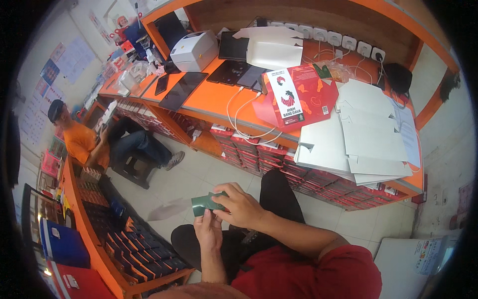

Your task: The person folds flat cardboard sheets into boxes by hand and stacks the assembled boxes onto a shelf.

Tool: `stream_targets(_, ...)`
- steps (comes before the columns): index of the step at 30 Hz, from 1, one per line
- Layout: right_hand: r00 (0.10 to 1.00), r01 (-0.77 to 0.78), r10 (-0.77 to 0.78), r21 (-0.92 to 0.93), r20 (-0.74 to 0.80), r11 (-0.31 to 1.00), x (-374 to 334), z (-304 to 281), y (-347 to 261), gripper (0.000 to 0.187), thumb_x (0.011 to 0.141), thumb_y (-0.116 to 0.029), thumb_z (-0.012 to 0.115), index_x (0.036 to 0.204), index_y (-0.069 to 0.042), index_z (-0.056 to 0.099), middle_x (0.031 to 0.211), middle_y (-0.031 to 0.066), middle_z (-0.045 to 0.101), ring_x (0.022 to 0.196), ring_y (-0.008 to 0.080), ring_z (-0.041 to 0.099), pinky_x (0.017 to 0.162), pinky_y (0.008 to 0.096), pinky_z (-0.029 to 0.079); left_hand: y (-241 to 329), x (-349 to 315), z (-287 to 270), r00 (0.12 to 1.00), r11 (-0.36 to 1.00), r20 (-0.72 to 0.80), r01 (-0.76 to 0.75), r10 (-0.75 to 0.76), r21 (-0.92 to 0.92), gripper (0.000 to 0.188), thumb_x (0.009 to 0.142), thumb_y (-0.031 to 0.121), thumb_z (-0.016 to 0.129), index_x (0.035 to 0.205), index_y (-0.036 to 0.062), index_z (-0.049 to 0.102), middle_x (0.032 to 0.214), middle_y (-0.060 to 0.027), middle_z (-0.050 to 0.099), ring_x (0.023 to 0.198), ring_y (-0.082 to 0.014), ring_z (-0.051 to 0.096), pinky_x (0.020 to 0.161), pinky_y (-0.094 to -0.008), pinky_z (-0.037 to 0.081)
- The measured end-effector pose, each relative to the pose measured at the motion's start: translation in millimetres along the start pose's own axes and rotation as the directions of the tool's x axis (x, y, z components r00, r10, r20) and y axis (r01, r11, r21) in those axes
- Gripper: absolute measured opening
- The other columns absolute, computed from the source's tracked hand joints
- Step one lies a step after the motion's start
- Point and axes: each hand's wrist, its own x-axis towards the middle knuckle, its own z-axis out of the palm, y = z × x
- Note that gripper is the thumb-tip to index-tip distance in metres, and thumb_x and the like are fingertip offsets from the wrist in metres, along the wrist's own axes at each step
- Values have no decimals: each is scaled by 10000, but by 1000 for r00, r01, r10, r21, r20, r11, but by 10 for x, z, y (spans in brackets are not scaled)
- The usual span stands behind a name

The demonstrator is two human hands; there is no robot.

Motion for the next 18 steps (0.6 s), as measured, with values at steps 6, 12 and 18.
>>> stream_targets(6, 964, -50, -17, 242, 266, 969, 35, -64, 138, 276, 780, -172, 822, 996, -44, 707, 1107, 89, 649, 1109, 307, 605, 908, 403, 540, 62, 19, -165, 1000, 995, -12, 6, -7, -100, 246, 1080, 121, 525, 1304, 24, 558, 1224, -117, 669, 1108, -248, 677, 953, -436, 582)
stream_targets(12, 959, 49, -123, 277, 257, 960, -29, 99, 96, 233, 761, -87, 843, 955, -55, 718, 1191, 85, 659, 1101, 294, 619, 946, 408, 533, 88, 16, -169, 998, 991, -31, 56, -60, -118, 288, 1085, 151, 514, 1352, 41, 521, 1227, -125, 645, 1086, -244, 675, 877, -410, 605)
stream_targets(18, 979, -142, 138, 15, 149, 990, -103, 205, 24, 204, 781, -99, 805, 968, -34, 756, 1208, 107, 631, 1117, 329, 607, 903, 392, 549, -61, 11, -102, 979, 993, -169, 107, -114, -46, 211, 1068, 136, 569, 1259, 48, 557, 1106, -78, 700, 936, -169, 703, 762, -334, 599)
